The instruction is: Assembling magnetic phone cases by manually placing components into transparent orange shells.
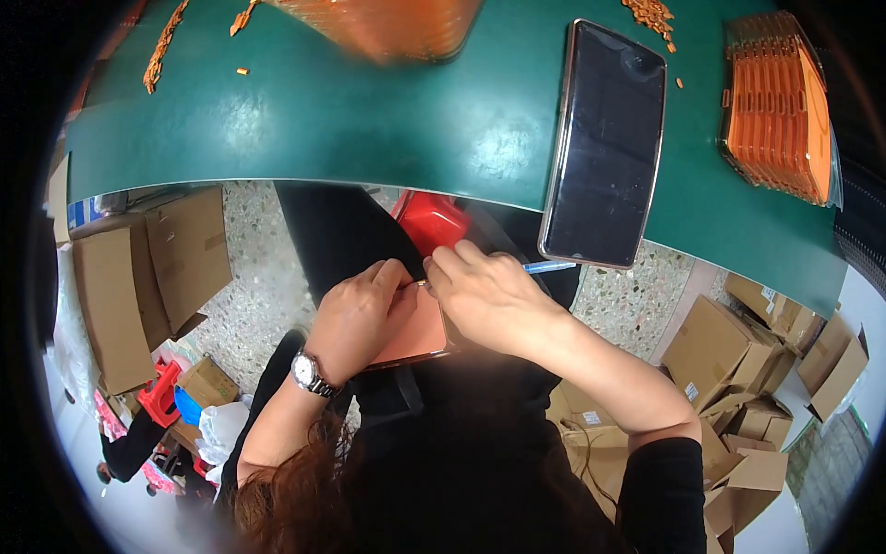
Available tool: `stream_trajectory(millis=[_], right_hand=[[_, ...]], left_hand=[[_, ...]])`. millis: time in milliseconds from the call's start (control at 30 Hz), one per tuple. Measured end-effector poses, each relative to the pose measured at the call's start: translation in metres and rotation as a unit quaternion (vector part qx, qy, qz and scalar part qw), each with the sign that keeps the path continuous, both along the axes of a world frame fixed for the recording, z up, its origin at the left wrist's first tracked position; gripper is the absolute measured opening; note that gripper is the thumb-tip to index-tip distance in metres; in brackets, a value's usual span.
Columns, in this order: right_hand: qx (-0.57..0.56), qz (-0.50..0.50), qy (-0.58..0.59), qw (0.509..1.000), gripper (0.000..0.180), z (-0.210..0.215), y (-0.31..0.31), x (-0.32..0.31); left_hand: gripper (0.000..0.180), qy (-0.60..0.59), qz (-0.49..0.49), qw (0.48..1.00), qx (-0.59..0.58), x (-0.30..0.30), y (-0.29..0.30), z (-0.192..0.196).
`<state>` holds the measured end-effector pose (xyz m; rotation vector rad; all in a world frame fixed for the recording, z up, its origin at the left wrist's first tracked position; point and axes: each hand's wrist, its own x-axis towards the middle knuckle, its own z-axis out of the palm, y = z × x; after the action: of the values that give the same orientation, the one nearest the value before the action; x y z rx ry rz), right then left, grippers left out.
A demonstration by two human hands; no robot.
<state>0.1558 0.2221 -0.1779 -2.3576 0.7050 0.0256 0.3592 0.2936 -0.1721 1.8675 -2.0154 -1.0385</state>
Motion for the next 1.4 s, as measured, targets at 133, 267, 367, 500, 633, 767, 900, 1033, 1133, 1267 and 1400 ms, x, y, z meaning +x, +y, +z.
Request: stream_trajectory(millis=[133,267,367,500,633,767,900,1033,1133,1267,1400], right_hand=[[-0.014,-0.021,0.015,1.0,0.024,-0.003,0.006,0.002],[0.017,-0.083,0.012,0.996,0.015,-0.01,0.011,0.006],[0.024,-0.103,0.003,0.994,0.015,-0.016,0.017,0.008],[0.029,-0.108,-0.003,0.994,0.016,-0.019,0.023,0.01],[-0.004,-0.031,0.029,0.999,0.017,-0.015,0.015,0.004],[0.005,-0.019,0.019,1.0,0.017,-0.012,0.012,0.007],[0.024,-0.062,0.012,0.998,0.017,-0.023,0.02,0.009],[0.029,-0.073,0.004,0.997,0.01,-0.027,0.02,0.009],[0.008,-0.043,-0.004,0.999,0.014,-0.019,0.02,0.003],[-0.027,-0.013,-0.033,0.999,0.02,-0.004,0.022,0.001],[-0.026,-0.052,-0.072,0.996,0.023,0.001,0.014,0.01]], left_hand=[[0.014,-0.013,-0.004,1.0,-0.019,-0.003,0.002,0.0],[0.016,-0.051,-0.003,0.998,-0.046,-0.007,0.003,-0.005],[0.016,-0.057,-0.002,0.997,-0.046,-0.007,0.007,-0.013],[0.014,-0.061,0.005,0.998,-0.034,-0.009,0.012,-0.016],[0.014,-0.036,0.007,0.999,-0.029,-0.01,0.011,-0.012],[0.014,-0.06,-0.008,0.997,-0.042,-0.011,0.01,-0.012],[0.012,-0.081,-0.003,0.996,-0.034,-0.014,0.014,-0.019],[0.012,-0.066,0.008,0.997,-0.033,-0.013,0.014,-0.019],[0.009,-0.057,0.015,0.998,0.001,-0.01,0.013,-0.006],[0.007,0.038,-0.002,0.997,0.073,0.004,0.01,0.017],[0.008,-0.029,-0.025,0.999,0.005,0.004,0.009,0.031]])
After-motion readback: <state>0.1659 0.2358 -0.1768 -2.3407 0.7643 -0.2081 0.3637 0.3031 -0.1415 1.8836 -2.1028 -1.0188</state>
